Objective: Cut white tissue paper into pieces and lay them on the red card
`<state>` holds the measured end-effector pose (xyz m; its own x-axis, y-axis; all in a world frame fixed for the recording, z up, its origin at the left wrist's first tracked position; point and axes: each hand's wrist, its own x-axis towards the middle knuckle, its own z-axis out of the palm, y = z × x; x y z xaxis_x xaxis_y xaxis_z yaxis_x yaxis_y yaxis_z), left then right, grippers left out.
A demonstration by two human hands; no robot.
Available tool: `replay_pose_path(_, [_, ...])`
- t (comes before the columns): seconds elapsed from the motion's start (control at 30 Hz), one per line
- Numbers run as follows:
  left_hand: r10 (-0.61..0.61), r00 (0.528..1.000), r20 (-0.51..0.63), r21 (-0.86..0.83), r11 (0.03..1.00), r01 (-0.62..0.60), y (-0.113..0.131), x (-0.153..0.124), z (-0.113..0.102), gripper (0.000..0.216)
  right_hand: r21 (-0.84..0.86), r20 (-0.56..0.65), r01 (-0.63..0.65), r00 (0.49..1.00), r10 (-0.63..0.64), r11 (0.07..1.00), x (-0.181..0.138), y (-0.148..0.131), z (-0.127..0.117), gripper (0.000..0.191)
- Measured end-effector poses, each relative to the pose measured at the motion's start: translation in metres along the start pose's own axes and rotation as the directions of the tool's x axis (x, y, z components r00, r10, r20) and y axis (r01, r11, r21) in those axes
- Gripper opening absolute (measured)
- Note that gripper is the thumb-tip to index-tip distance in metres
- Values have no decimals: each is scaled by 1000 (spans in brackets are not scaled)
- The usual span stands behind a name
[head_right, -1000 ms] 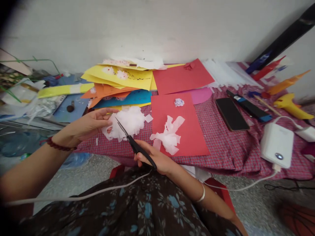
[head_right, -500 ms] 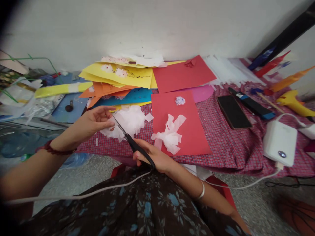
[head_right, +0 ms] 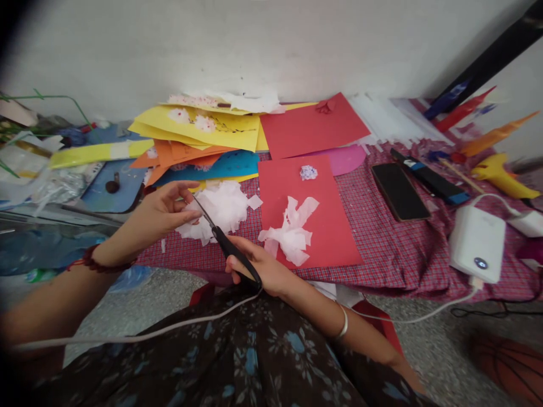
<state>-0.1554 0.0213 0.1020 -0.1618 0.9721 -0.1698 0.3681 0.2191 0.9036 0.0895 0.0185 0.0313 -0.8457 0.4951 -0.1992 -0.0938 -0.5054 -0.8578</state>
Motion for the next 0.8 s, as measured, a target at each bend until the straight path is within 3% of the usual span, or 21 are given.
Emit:
replay_pose_path(0.47, [65,998,25,-71,995,-63,0,5,-2,71,44,4,-1,1000,1,999,4,1,-1,55])
replay_pose_path(0.8, [87,990,108,27,996,-90,-6,10,-4,72,27,-3,3,1000,-3,1000,7,3,-2,60])
